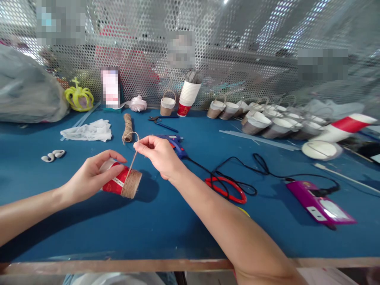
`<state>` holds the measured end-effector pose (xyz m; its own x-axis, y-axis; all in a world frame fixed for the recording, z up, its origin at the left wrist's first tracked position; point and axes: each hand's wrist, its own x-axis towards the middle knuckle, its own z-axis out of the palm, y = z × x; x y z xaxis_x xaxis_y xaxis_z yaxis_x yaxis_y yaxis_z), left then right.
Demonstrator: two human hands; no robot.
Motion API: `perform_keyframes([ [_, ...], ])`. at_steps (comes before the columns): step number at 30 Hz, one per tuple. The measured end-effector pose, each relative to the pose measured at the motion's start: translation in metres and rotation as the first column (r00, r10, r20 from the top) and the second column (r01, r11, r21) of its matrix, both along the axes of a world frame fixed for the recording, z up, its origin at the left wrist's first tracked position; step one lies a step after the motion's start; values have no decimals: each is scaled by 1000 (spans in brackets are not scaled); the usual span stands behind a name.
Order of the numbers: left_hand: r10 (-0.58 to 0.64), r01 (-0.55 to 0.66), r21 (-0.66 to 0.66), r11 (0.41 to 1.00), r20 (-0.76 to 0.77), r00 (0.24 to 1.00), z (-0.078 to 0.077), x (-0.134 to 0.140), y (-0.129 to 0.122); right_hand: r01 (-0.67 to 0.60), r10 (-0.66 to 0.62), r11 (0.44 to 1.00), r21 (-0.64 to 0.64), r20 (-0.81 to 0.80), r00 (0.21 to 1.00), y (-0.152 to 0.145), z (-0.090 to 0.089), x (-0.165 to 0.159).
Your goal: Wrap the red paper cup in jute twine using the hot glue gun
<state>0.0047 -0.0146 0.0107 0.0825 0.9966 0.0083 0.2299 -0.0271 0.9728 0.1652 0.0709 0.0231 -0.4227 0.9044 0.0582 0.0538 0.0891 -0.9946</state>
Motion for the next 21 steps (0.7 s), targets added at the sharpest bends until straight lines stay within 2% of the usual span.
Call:
perform_keyframes([
  [21, -3, -4, 152, 988, 42, 999, 5, 3, -5, -61, 65, 997, -54, 88, 994, -3, -5, -1],
])
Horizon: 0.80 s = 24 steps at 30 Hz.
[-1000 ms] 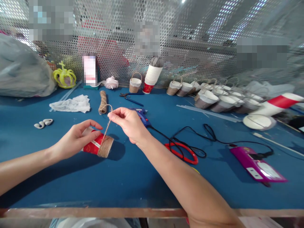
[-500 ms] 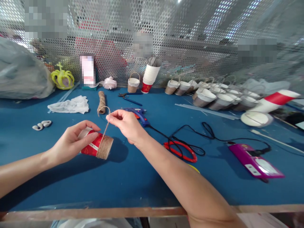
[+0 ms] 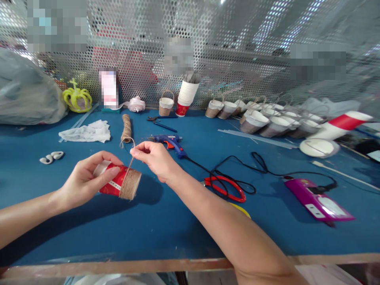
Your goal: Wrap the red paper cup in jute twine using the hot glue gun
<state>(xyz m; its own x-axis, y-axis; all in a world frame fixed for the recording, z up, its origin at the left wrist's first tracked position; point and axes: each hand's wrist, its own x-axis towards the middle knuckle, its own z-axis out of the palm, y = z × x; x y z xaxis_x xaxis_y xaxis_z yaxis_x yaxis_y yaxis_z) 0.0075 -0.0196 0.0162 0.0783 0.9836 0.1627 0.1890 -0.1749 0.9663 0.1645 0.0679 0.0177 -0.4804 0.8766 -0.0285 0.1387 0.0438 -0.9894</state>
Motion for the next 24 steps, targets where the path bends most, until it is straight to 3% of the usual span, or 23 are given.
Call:
perform_keyframes([
  [11, 30, -29, 101, 995, -12, 999, -1, -4, -4, -21, 20, 989, -145, -6, 1000, -6, -3, -5],
  [24, 26, -20, 74, 997, -77, 997, -2, -3, 0, 37, -38, 999, -7, -45, 998, 2, 4, 3],
])
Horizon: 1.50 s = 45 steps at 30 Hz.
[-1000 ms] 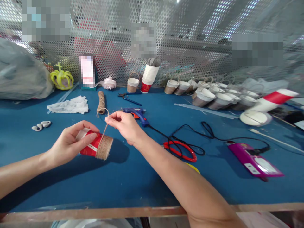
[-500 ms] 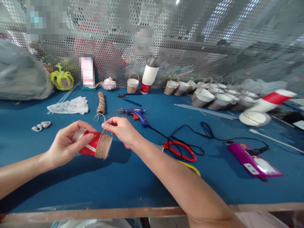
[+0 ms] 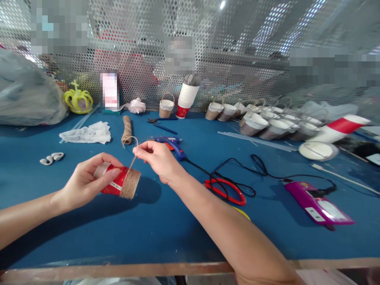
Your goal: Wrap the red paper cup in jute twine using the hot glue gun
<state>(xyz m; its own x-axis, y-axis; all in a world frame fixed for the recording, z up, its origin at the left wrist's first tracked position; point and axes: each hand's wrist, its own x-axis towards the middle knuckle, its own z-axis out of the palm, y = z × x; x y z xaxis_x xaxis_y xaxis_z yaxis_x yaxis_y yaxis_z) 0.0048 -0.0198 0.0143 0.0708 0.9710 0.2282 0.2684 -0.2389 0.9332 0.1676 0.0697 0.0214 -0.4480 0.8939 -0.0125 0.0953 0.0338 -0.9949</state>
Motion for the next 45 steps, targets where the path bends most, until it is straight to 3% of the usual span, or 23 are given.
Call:
perform_keyframes([
  [6, -16, 17, 35, 999, -25, 1000, 0, -1, -1, -22, 24, 999, -42, 50, 998, -5, -4, -4],
  [13, 2, -3, 25, 1000, 54, 999, -1, -1, -3, -59, 68, 989, -138, 62, 996, -11, -11, -8],
  [18, 119, -87, -144, 986, 227, 967, -1, -1, 8, -69, 82, 976, -205, 53, 995, -4, -19, -10],
  [21, 251, -137, -294, 946, 393, 885, 1, -1, 17, 10, -4, 992, -125, 49, 999, -2, -16, -8],
  [24, 317, -138, -374, 917, 474, 821, 4, -2, 23, 11, -18, 997, 80, 90, 996, -9, -8, -6],
  [27, 346, -134, -409, 903, 503, 792, 6, -2, 24, -54, -23, 937, 347, 213, 977, -19, -3, -7],
  [30, 341, -132, -398, 908, 517, 785, 6, -2, 23, -78, -84, 864, 498, 294, 952, -26, -6, -9],
  [38, 310, -125, -361, 924, 519, 796, 1, -1, 19, -63, -173, 796, 602, 326, 929, -28, -13, -14],
  [45, 302, -132, -337, 932, 521, 798, 2, -1, 21, -47, -142, 811, 583, 275, 951, -27, -16, -13],
])
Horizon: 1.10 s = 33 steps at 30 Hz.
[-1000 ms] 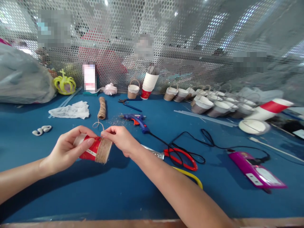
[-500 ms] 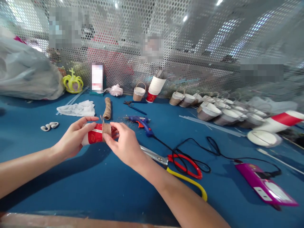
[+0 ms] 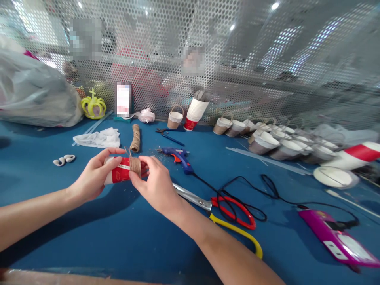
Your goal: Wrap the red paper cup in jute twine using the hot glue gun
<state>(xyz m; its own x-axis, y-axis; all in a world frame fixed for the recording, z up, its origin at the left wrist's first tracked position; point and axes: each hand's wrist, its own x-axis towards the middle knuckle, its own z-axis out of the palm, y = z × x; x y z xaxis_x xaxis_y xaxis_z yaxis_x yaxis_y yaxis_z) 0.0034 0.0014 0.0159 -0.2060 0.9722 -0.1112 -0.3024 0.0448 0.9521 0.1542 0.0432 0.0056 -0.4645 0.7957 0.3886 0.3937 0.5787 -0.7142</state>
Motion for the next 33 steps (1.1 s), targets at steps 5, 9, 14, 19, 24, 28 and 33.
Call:
perform_keyframes([
  [5, -16, 18, 31, 999, -57, 998, -7, -3, 2, -12, 11, 998, -69, -18, 1000, 0, 2, 1],
  [9, -39, 80, 210, 974, -195, 980, -15, -5, -1, 14, -38, 977, -213, -110, 993, 5, 13, 7],
  [14, -30, 208, 368, 906, -434, 900, -20, -9, -5, -71, 12, 895, -440, -136, 991, 14, 21, 13],
  [19, -102, 234, 257, 938, -441, 892, -9, -19, 2, -129, 98, 943, -308, -114, 989, 14, 18, 14],
  [24, -154, 291, 196, 937, -514, 844, -10, -25, 12, -165, 161, 975, -147, -35, 986, 13, 10, 13],
  [28, -92, 249, 184, 951, -601, 794, -18, -22, 13, -194, 209, 961, -197, 55, 976, 16, 13, 16],
  [33, -119, 234, 96, 967, -643, 756, -21, -21, 12, 217, -194, 975, -54, 278, 941, 48, 41, 39],
])
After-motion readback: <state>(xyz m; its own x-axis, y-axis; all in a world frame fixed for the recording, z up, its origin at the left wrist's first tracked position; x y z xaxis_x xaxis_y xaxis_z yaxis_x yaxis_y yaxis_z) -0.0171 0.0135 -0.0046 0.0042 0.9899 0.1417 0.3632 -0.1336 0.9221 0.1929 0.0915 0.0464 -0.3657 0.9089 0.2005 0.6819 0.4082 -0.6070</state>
